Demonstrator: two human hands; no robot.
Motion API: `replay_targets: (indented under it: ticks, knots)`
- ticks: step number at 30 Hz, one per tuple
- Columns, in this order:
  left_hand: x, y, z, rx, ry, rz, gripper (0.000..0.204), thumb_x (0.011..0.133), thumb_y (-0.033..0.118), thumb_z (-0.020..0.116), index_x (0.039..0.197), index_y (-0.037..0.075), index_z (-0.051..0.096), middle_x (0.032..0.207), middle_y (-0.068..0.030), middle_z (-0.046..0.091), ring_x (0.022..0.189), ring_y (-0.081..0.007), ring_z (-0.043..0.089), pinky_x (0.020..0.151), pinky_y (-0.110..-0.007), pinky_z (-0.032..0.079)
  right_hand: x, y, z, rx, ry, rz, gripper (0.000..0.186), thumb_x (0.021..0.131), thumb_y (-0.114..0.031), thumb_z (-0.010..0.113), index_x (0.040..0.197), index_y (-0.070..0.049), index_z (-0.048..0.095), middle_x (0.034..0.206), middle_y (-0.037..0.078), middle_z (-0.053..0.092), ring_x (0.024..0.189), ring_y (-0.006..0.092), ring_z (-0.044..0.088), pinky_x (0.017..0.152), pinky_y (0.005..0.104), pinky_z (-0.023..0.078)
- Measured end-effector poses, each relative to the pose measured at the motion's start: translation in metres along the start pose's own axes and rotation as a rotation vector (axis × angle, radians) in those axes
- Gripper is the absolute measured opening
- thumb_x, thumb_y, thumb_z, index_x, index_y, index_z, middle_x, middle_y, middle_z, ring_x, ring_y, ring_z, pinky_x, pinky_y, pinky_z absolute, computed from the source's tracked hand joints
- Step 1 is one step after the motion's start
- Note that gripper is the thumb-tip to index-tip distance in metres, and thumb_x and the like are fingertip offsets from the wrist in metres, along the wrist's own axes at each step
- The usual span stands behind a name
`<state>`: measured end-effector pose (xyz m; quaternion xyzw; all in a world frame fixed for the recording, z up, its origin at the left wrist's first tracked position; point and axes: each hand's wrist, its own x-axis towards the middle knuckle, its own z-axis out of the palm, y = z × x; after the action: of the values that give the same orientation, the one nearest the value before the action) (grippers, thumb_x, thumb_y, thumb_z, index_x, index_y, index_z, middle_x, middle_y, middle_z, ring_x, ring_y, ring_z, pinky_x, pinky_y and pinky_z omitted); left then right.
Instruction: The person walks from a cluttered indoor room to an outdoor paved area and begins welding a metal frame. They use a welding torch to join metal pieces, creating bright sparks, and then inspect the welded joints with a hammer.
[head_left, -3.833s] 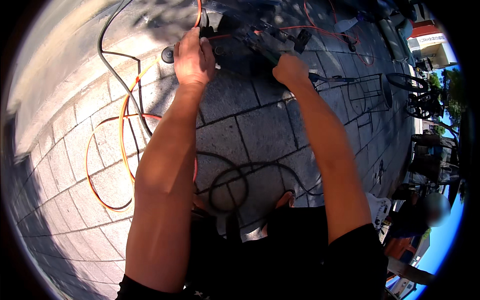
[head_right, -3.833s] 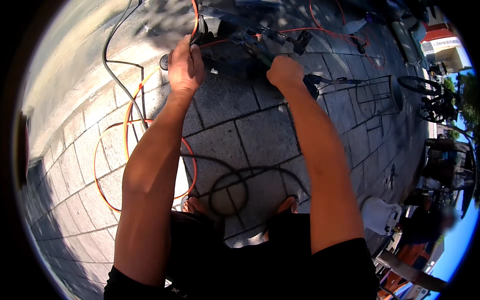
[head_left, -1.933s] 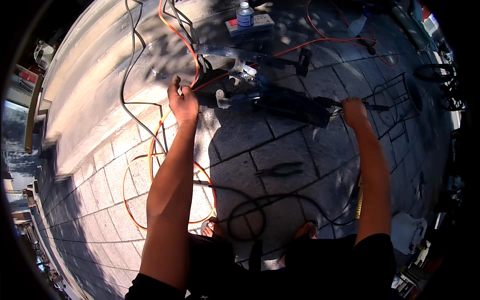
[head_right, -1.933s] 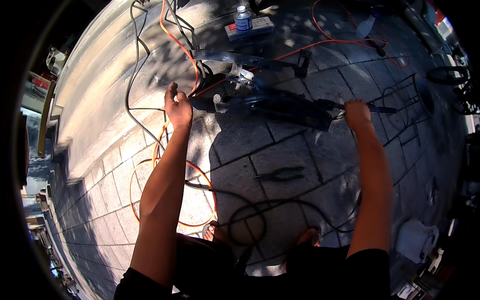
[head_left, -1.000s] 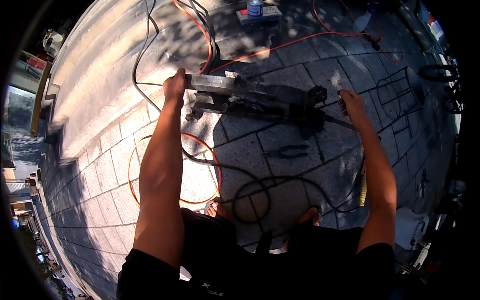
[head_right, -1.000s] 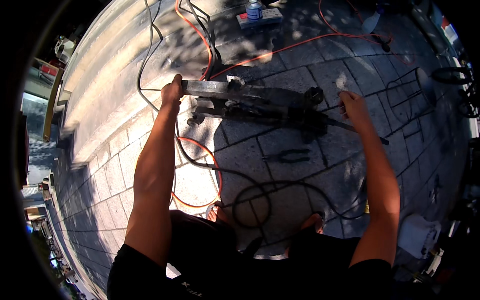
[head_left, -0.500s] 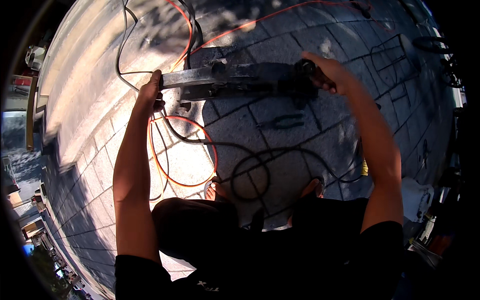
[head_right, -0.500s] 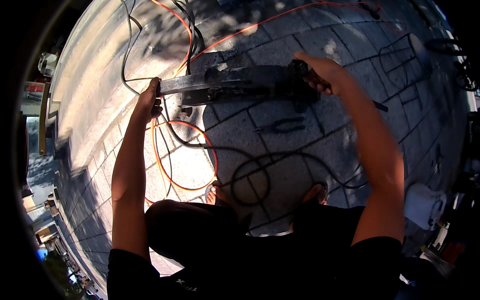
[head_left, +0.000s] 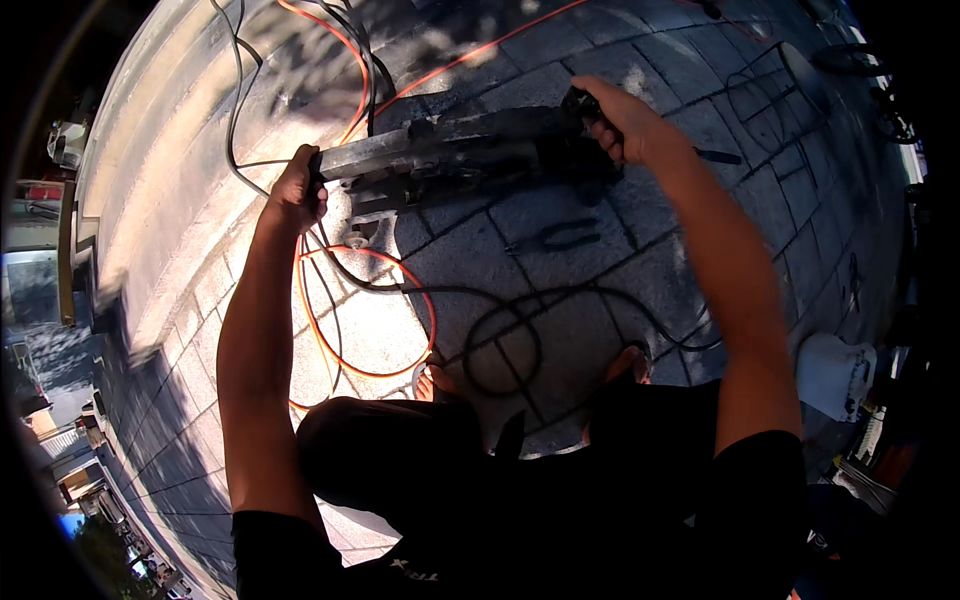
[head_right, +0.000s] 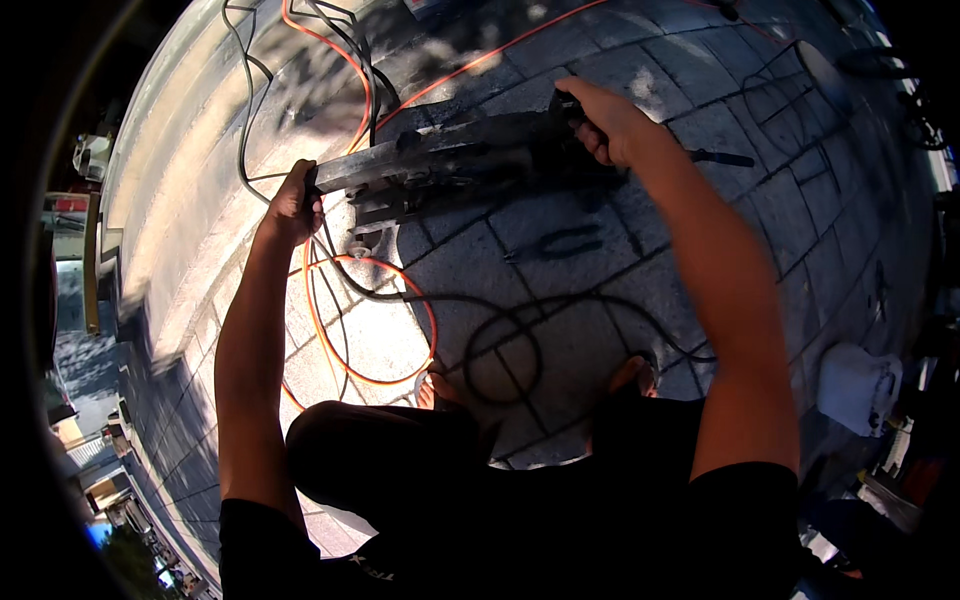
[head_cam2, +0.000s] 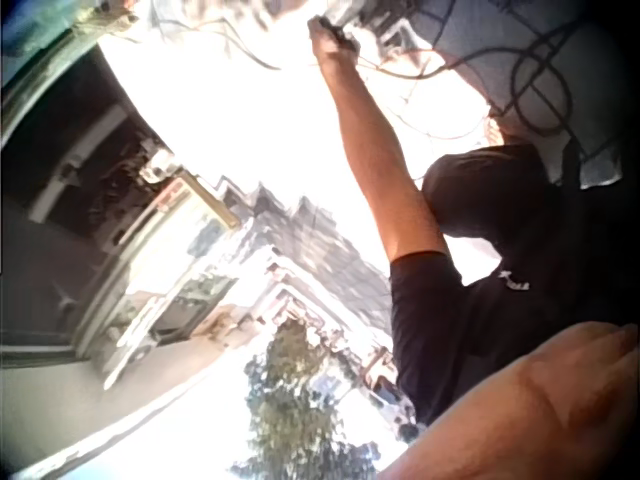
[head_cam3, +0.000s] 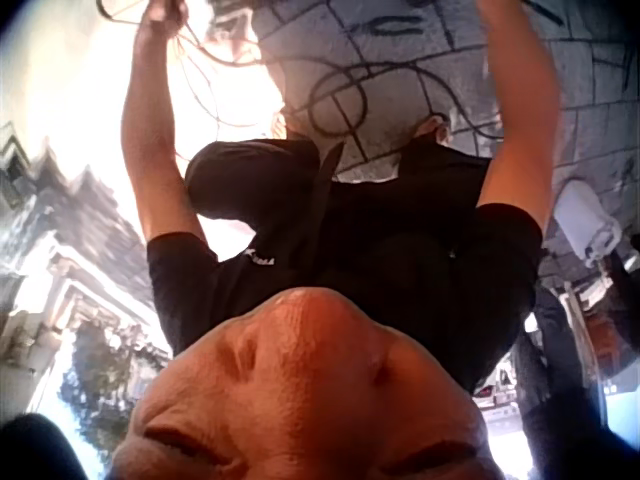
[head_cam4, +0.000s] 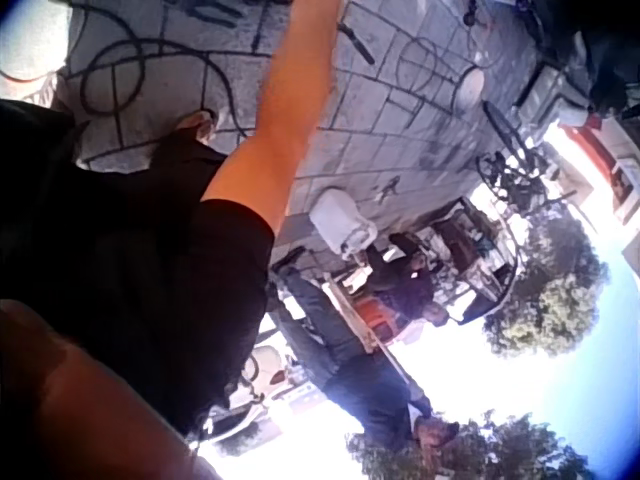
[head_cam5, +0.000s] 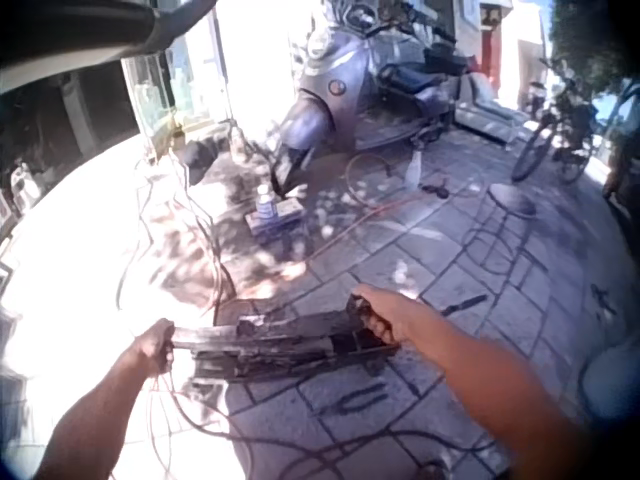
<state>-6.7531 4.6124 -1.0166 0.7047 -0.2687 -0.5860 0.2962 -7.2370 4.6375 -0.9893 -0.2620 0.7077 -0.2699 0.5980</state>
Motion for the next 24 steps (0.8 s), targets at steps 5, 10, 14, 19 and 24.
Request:
replay_targets:
  ticks: [5,10,14,19,24]
  knots:
    - [-0.004,-0.010,0.008,-0.064,0.071,0.018,0.042,0.092,0.058,0.065,0.077,0.020,0.052,0.058,0.0067,0.046,0.041,-0.0080,0.042,0.039,-0.025,0.037,0.001,0.003,0.003,0.021,0.039,-0.027,0.058,0.098,-0.066,0.063,0.085,-0.009,0.059,0.062,-0.005,0.048,0.045,0.0027,0.037,0.041,0.0232,0.026]
    - [0.001,-0.019,0.010,-0.132,0.075,-0.026,0.034,0.087,0.056,0.068,0.077,0.027,0.052,0.062,0.0076,0.046,0.045,-0.0080,0.038,0.042,-0.025,0.032,0.011,-0.005,-0.005,-0.035,0.057,-0.017,0.050,0.100,-0.059,0.061,0.086,-0.010,0.060,0.067,-0.004,0.053,0.045,0.0016,0.037,0.041,0.0220,0.027]
    - [-0.004,-0.013,0.015,-0.214,0.106,-0.043,0.031,0.087,0.053,0.069,0.077,0.028,0.054,0.064,0.0074,0.052,0.043,-0.0074,0.035,0.039,-0.023,0.032,0.018,-0.008,-0.005,-0.047,0.100,-0.050,0.045,0.100,-0.057,0.060,0.084,-0.014,0.061,0.068,-0.005,0.056,0.046,0.0004,0.036,0.041,0.0210,0.026]
    - [-0.021,0.010,0.032,-0.227,0.044,0.044,0.033,0.092,0.050,0.069,0.076,0.024,0.054,0.060,0.0050,0.052,0.038,-0.0068,0.035,0.031,-0.020,0.032,0.024,0.001,-0.038,-0.057,0.077,-0.052,0.046,0.100,-0.056,0.059,0.085,-0.013,0.064,0.064,-0.006,0.055,0.043,-0.0012,0.036,0.038,0.0192,0.028]
    - [-0.040,0.044,0.076,-0.136,0.070,0.156,0.041,0.093,0.052,0.070,0.072,0.024,0.049,0.052,0.0068,0.040,0.035,-0.0086,0.032,0.031,-0.025,0.025,-0.004,0.016,-0.075,0.026,0.126,-0.017,0.051,0.100,-0.058,0.059,0.083,-0.010,0.066,0.055,-0.008,0.049,0.041,-0.0017,0.037,0.035,0.0179,0.031]
